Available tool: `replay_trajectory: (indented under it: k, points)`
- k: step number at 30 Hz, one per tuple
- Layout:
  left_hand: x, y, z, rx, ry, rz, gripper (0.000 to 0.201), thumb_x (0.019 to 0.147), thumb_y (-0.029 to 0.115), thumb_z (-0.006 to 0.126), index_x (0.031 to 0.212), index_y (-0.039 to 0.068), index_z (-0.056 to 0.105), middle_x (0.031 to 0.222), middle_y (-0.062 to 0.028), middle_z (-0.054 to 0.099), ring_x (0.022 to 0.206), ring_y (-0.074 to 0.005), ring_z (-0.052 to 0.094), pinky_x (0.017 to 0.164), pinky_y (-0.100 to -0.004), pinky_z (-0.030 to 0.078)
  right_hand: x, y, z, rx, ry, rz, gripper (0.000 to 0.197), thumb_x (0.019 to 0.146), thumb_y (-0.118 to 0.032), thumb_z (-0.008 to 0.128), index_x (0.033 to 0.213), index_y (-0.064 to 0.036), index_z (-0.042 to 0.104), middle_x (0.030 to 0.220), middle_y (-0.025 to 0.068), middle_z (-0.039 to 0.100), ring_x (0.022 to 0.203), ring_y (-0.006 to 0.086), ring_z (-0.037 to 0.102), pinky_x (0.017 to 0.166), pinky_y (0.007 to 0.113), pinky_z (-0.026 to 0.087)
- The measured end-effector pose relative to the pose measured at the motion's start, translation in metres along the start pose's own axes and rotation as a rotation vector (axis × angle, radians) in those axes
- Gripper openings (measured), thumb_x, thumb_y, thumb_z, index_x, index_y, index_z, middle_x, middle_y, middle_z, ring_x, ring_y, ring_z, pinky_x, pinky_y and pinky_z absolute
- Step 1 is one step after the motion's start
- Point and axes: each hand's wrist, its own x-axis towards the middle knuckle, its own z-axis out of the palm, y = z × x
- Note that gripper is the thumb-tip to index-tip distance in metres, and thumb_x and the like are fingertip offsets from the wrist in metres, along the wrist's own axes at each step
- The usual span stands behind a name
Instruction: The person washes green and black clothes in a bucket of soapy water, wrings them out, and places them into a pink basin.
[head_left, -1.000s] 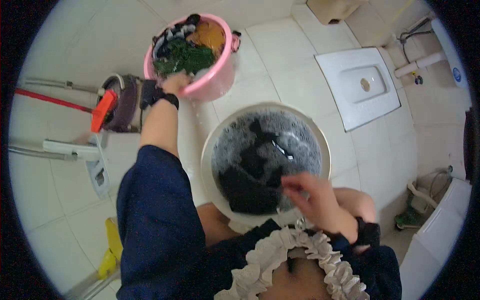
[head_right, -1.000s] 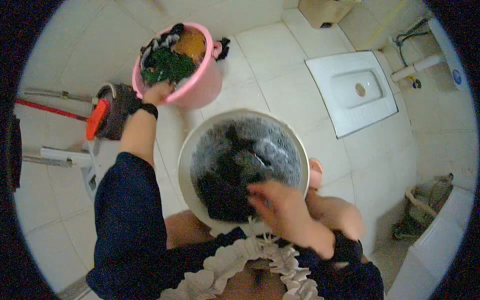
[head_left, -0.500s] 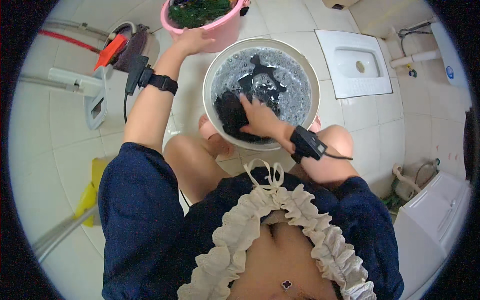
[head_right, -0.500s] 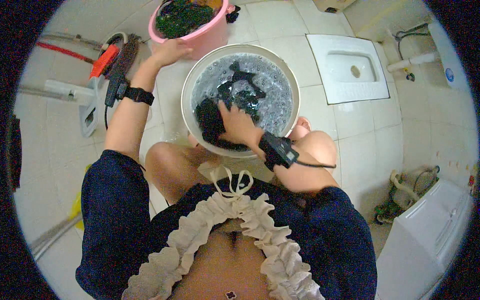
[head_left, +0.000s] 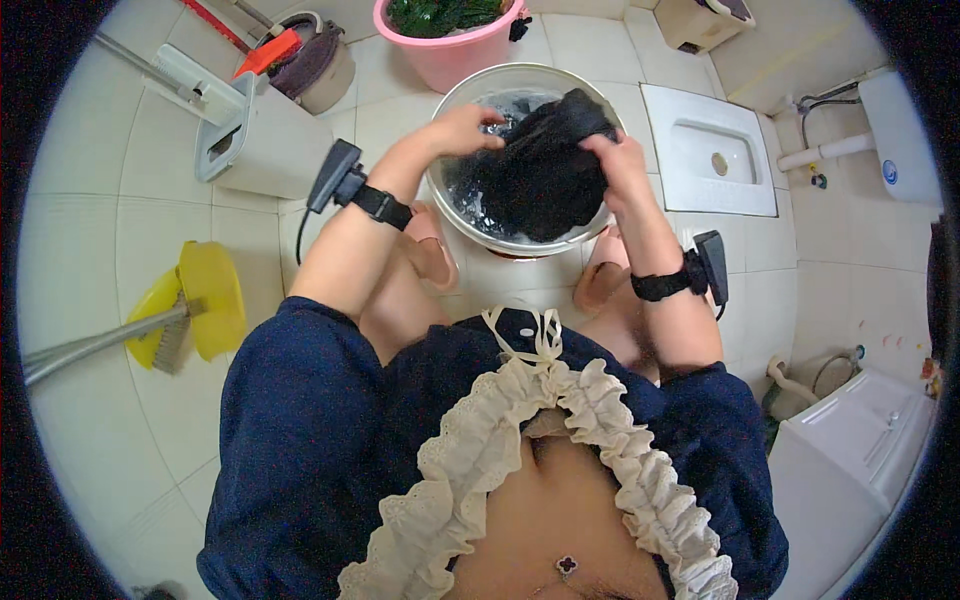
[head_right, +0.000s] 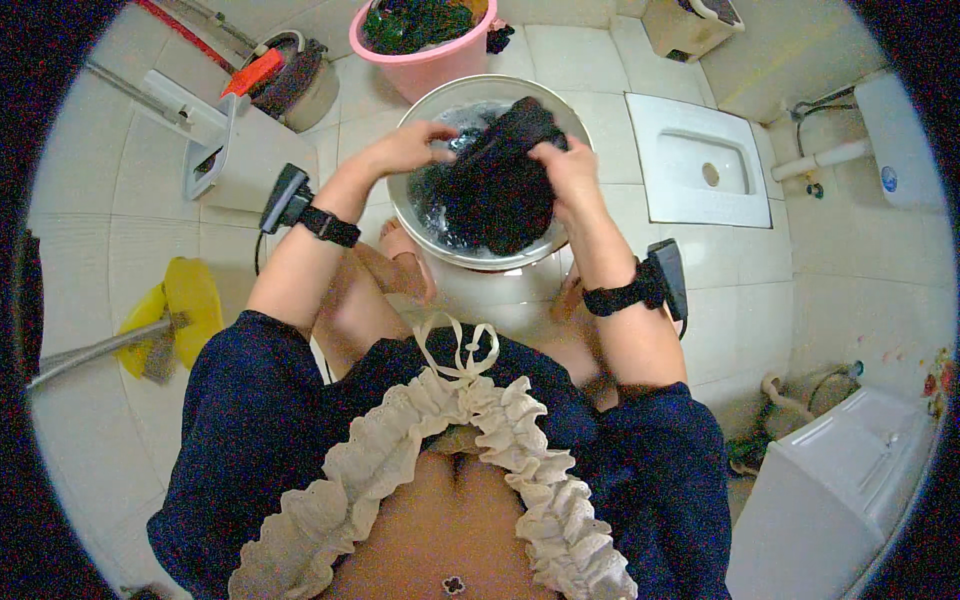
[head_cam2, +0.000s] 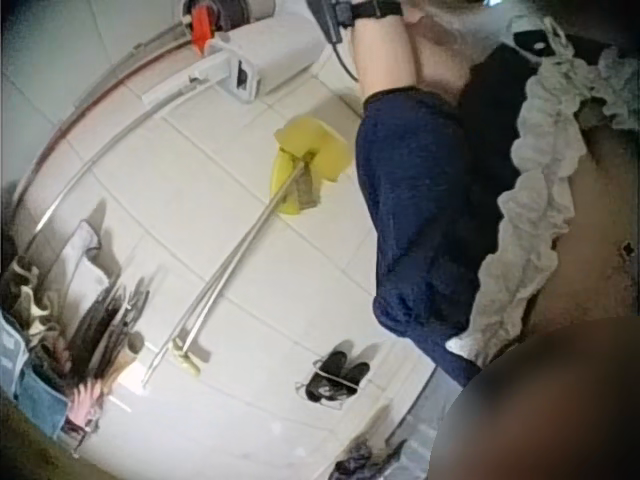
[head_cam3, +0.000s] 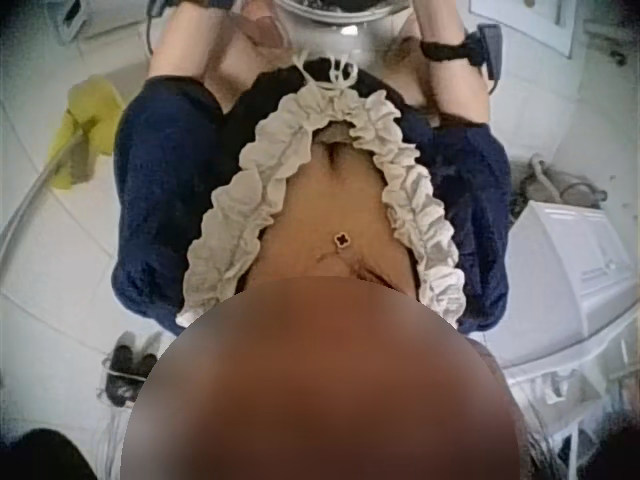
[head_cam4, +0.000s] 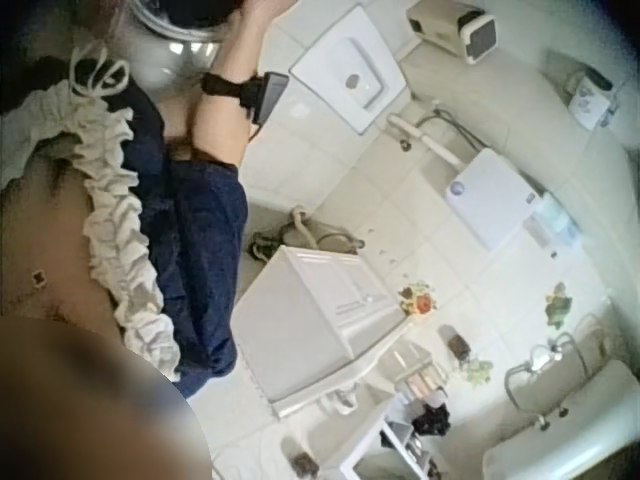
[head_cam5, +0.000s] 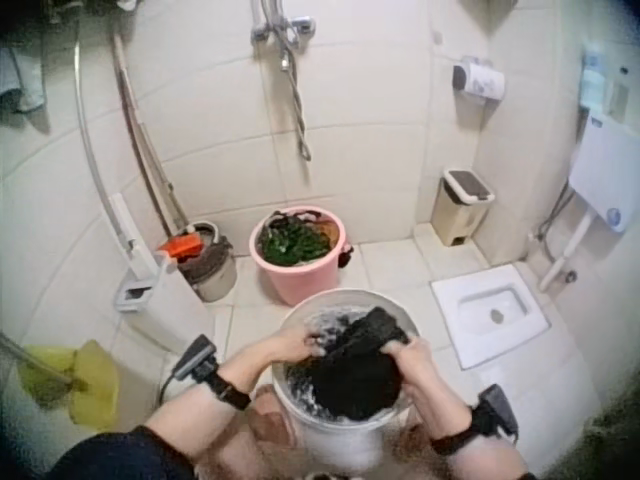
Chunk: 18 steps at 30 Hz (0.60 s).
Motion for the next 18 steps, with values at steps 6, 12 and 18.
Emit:
replay_trajectory:
  k: [6,12,18]
  points:
    - [0.021,0.027,0.076,-0.487,0.027,0.038,0.081,0.066,0.016,0.073,0.131,0.003,0.026,0.122,-0.0153,0.044,0.113,-0.0235,0.043,0.096,-0.0327,0.033,-0.011,-0.031,-0.016,0.316,-0.026,-0.132,0.023,0.067,-0.003,0.060,0.088,0.0007,0.053,0.079,0.0088,0.058,0.071,0.0186,0.057,0.066,0.031,0.047]
    - [0.012,0.044,0.121,-0.376,0.290,-0.032,0.063,0.081,0.032,0.055,0.129,0.002,0.029,0.117,-0.0218,0.048,0.110,-0.0274,0.046,0.091,-0.0330,0.036,-0.027,-0.040,-0.017,0.328,-0.007,-0.350,0.026,0.069,-0.001,0.060,0.094,0.0012,0.052,0.084,0.0088,0.058,0.073,0.0178,0.057,0.067,0.029,0.047]
    - [-0.013,0.059,0.093,-0.029,0.417,-0.072,0.031,0.082,0.029,0.052,0.084,-0.001,0.057,0.074,-0.0226,0.057,0.073,-0.0383,0.056,0.065,-0.0405,0.043,-0.027,-0.044,-0.020,0.168,0.065,-0.545,0.023,0.070,-0.011,0.066,0.088,0.0014,0.058,0.078,0.0085,0.061,0.066,0.0162,0.058,0.063,0.027,0.046]
